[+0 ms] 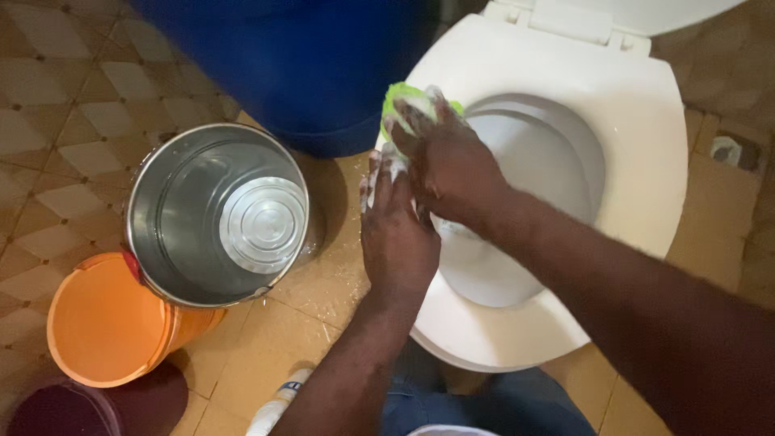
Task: The person cleans a toilet by applying liquid from a bottle onto a cloth and wiping the rim and lid.
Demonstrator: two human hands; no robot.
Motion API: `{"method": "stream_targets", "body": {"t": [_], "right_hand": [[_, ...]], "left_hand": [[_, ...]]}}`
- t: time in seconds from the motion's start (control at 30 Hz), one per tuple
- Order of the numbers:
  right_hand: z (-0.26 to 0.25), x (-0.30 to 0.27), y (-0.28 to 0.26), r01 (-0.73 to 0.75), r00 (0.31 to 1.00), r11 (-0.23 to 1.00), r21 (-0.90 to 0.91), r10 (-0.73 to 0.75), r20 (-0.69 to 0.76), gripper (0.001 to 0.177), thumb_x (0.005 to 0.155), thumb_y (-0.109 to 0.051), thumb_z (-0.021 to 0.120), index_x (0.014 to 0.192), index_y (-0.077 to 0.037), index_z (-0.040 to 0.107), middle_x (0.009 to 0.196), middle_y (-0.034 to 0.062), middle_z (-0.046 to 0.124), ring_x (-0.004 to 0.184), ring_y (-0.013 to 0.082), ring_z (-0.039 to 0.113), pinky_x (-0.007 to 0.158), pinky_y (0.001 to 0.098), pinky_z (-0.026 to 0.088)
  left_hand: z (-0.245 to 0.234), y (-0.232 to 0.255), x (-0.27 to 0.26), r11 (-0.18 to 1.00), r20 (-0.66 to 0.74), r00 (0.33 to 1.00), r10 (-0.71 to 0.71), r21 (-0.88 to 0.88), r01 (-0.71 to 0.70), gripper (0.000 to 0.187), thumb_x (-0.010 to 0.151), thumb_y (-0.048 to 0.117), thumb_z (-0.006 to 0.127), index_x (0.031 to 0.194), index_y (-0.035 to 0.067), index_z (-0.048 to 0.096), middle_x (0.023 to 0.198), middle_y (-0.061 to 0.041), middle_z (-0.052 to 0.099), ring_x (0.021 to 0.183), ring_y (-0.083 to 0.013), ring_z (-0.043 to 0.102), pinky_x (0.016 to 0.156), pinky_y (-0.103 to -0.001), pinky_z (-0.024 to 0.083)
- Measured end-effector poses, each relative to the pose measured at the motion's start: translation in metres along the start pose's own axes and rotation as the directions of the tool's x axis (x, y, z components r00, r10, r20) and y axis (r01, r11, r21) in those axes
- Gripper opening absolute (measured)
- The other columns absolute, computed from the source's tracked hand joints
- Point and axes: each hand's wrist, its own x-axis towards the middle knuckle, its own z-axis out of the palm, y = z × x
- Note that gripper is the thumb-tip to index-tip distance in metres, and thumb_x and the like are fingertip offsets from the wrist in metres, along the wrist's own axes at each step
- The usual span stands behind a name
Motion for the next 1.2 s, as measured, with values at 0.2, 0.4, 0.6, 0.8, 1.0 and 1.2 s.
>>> {"method": "stream_targets", "body": {"t": [0.2, 0.4, 0.6, 0.8, 1.0, 1.2], "right_hand": [[-0.010, 0.021, 0.079, -0.026, 1.000, 0.920, -0.390, 0.023, -0.011, 0.076, 0.084, -0.005, 0.054, 0.156, 0.013, 0.037, 0.159, 0.0334, 0.038, 0.150, 0.0437, 0.033, 0.122, 0.0615, 0.017], [-0.007, 0.014, 0.097, 0.091, 0.983, 0.876, -0.473, -0.154, -0.096, 0.050, 0.102, -0.011, 0.055, 0.146, 0.011, 0.044, 0.163, 0.0307, 0.038, 0.154, 0.0487, 0.034, 0.128, 0.0624, 0.015], [0.014, 0.026, 0.052, 0.112, 0.993, 0.977, -0.180, -0.117, -0.016, 0.056, 0.102, -0.014, 0.057, 0.151, 0.009, 0.046, 0.159, 0.0286, 0.041, 0.149, 0.0494, 0.038, 0.127, 0.0613, 0.018], [-0.029, 0.021, 0.116, -0.002, 0.999, 0.927, -0.374, -0.017, -0.049, 0.068, 0.097, -0.016, 0.053, 0.157, 0.014, 0.036, 0.158, 0.0354, 0.039, 0.150, 0.0481, 0.033, 0.120, 0.0633, 0.017], [0.003, 0.020, 0.061, -0.088, 0.995, 0.978, -0.187, 0.093, 0.020, 0.064, 0.102, -0.028, 0.056, 0.157, 0.000, 0.039, 0.159, 0.0287, 0.036, 0.150, 0.0440, 0.030, 0.126, 0.0621, 0.016], [-0.039, -0.005, 0.091, -0.262, 0.965, 0.935, -0.238, 0.249, -0.084, 0.067, 0.102, -0.019, 0.060, 0.160, 0.004, 0.036, 0.159, 0.0359, 0.033, 0.144, 0.0586, 0.027, 0.119, 0.0653, 0.020]], "left_hand": [[-0.007, 0.001, -0.001, 0.997, -0.015, 0.998, 0.059, 0.050, -0.058, 0.059, 0.089, 0.011, 0.069, 0.141, -0.008, 0.051, 0.161, -0.023, 0.036, 0.153, -0.0356, 0.027, 0.124, -0.050, 0.022], [-0.005, -0.003, -0.001, 0.992, -0.006, 0.995, 0.102, 0.080, -0.101, 0.058, 0.092, 0.011, 0.067, 0.144, -0.009, 0.049, 0.163, -0.023, 0.033, 0.155, -0.0350, 0.024, 0.125, -0.050, 0.021], [-0.005, -0.001, 0.000, 0.999, 0.006, 0.999, 0.052, 0.000, -0.052, 0.057, 0.090, 0.009, 0.067, 0.142, -0.008, 0.051, 0.163, -0.022, 0.034, 0.154, -0.0352, 0.026, 0.125, -0.050, 0.022], [-0.006, -0.002, -0.003, 0.996, -0.018, 0.996, 0.086, 0.027, -0.085, 0.058, 0.090, 0.007, 0.067, 0.142, -0.010, 0.049, 0.161, -0.024, 0.034, 0.153, -0.0372, 0.027, 0.124, -0.051, 0.022], [-0.005, 0.003, -0.001, 0.997, -0.028, 0.997, 0.072, 0.008, -0.072, 0.057, 0.089, 0.006, 0.067, 0.142, -0.009, 0.051, 0.162, -0.023, 0.037, 0.154, -0.0369, 0.028, 0.124, -0.050, 0.024], [-0.009, 0.001, -0.001, 0.996, -0.029, 0.996, 0.084, 0.023, -0.084, 0.058, 0.088, 0.007, 0.068, 0.141, -0.010, 0.051, 0.161, -0.023, 0.036, 0.154, -0.0359, 0.027, 0.124, -0.050, 0.022]]}}
